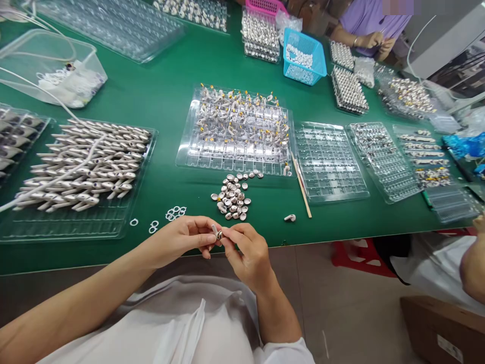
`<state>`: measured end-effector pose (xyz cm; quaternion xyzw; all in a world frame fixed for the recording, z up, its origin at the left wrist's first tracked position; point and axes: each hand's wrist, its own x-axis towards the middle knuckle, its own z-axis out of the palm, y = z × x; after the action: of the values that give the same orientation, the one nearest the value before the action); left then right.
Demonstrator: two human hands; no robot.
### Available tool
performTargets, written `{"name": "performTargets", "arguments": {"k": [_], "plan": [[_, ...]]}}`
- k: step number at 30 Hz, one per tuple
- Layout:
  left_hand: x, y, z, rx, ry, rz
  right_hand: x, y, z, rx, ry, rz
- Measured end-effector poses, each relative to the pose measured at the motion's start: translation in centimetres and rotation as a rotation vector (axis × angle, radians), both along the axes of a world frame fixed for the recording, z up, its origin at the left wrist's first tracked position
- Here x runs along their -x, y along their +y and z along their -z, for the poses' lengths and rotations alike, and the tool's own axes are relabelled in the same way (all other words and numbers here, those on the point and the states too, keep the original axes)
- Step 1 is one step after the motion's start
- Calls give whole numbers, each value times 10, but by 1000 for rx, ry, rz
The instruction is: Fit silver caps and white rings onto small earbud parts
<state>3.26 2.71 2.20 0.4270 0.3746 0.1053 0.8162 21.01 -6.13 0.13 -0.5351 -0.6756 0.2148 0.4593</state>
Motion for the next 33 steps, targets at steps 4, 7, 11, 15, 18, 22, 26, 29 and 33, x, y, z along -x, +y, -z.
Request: {"name": "performTargets", "arguments": {"k": [4,7,11,15,18,22,26,29,33], "plan": [[1,0,3,9,6,-15,1,-1,2,13,19,4],[0,-1,5,5,7,-13,2,0,3,-6,22,7],[0,-1,5,-5,5,-9,0,1,2,-23,-12,-18],[1,-2,7,19,-11,-13,-1,2,0,-1,-29,-40],[1,-3,10,34,-16,-10,-2,2,-1,-6,-42,-47],[1,-5,13,59,-36,-15,-1,3,0,-21,-46,-56],[2,-6,15,121,-74,-18,-1,3,3,-34,-24,-75],[3,-6,16,128,-73,-4,-1,4,5,-11,-12,-88],[5,-6,17,132,-46,45,3,5,6,-12,12,-95]]}}
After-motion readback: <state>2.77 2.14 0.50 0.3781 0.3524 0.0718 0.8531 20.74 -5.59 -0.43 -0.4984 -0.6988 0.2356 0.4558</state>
